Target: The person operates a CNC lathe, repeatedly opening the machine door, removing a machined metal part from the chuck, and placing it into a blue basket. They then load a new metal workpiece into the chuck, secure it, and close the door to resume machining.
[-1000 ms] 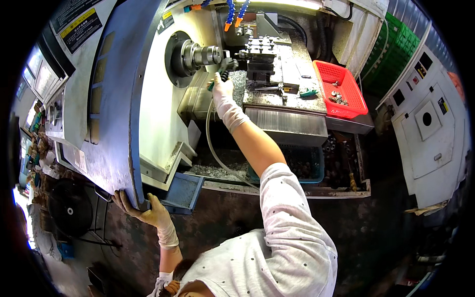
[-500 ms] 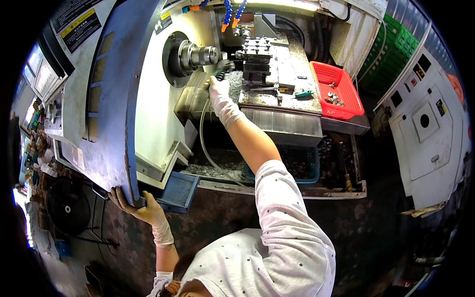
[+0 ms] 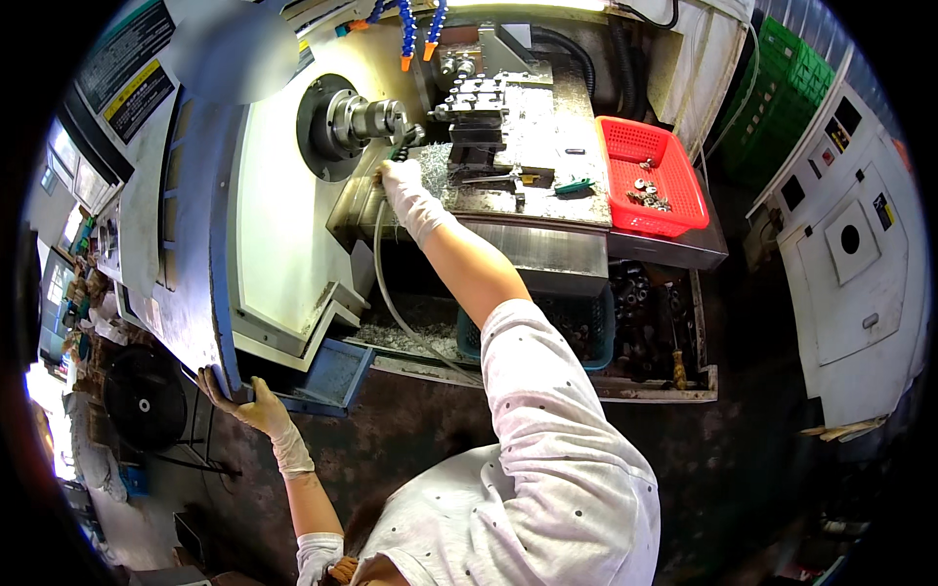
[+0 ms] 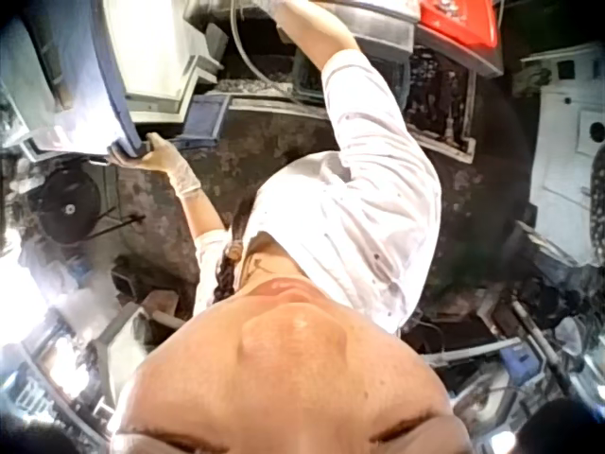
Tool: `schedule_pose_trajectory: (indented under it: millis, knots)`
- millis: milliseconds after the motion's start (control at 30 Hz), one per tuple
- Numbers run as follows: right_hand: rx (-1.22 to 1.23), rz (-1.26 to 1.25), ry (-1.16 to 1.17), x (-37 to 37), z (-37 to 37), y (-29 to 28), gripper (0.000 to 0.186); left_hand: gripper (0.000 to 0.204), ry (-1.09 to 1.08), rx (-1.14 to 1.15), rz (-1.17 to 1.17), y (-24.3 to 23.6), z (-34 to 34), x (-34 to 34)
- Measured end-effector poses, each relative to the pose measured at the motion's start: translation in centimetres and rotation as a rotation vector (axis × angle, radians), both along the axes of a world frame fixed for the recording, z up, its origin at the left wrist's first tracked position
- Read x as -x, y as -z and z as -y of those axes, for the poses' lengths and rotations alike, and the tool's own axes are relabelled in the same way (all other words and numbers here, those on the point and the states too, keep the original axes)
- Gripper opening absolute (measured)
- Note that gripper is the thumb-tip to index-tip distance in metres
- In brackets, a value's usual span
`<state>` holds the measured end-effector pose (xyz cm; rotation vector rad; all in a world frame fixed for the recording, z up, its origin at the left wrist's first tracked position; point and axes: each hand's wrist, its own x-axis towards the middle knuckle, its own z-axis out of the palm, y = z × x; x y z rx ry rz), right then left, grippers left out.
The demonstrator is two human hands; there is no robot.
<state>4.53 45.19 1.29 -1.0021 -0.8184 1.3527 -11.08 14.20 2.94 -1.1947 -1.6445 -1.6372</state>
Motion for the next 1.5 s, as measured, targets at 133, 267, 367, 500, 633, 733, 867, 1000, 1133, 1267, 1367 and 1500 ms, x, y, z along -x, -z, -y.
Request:
schedule_pose_trajectory:
  millis: [133,267,367,500,633,733,867,1000,1133,1267,1367,1500]
  knots:
    - [0.041,-0.098,0.002,-0.7,0.9,-1.5,0.011,0.061,-0.001,0.032,-0.024,-0.2,-0.2,-0.2]
    - [0.082,0.042,0.02,-0.8,3.7,-3.9,0.023,0.061,-0.022,0.037,-0.028,-0.3,0.4,0.0]
    - [0.037,0.175,0.12,-1.2,2.9,-3.3,0.028,0.061,-0.008,0.038,0.013,-0.5,0.1,-0.6]
    - [0.061,0.328,0.009,-5.4,1.5,-3.5,0.026,0.061,0.01,0.023,-0.016,-0.4,-1.2,-0.9]
    - [-0.108,0.033,0.181,-13.4,11.1,-3.7,0.013,0.062,-0.017,0.024,0.01,0.0,-0.4,-0.2]
    - [-0.505,0.062,0.532,-22.6,17.8,2.4,0.018,0.059,-0.051,-0.027,0.071,0.7,1.3,0.4]
    - [0.212,0.077,0.688,-37.1,27.0,11.2,0.025,0.057,-0.089,0.051,0.153,-0.7,-0.5,-2.0]
    - [0.393,0.768,0.665,-41.3,28.8,19.5,0.047,0.058,-0.114,0.038,0.097,-0.5,-0.3,-1.2]
    - [-0.15,1.658,0.366,-33.3,23.5,16.7,0.035,0.056,-0.151,0.014,0.019,0.4,0.0,0.5]
    - [0.146,1.626,-0.496,-27.9,17.1,18.4,0.021,0.054,-0.072,-0.033,-0.005,0.5,-0.3,1.3]
    - [0.099,1.789,-0.348,-26.5,15.0,24.1,0.022,0.056,-0.171,0.038,0.033,0.3,-0.5,0.5]
    - [0.041,1.97,-0.376,-26.4,14.2,26.4,0.025,0.057,-0.175,0.043,0.073,1.0,0.3,1.1]
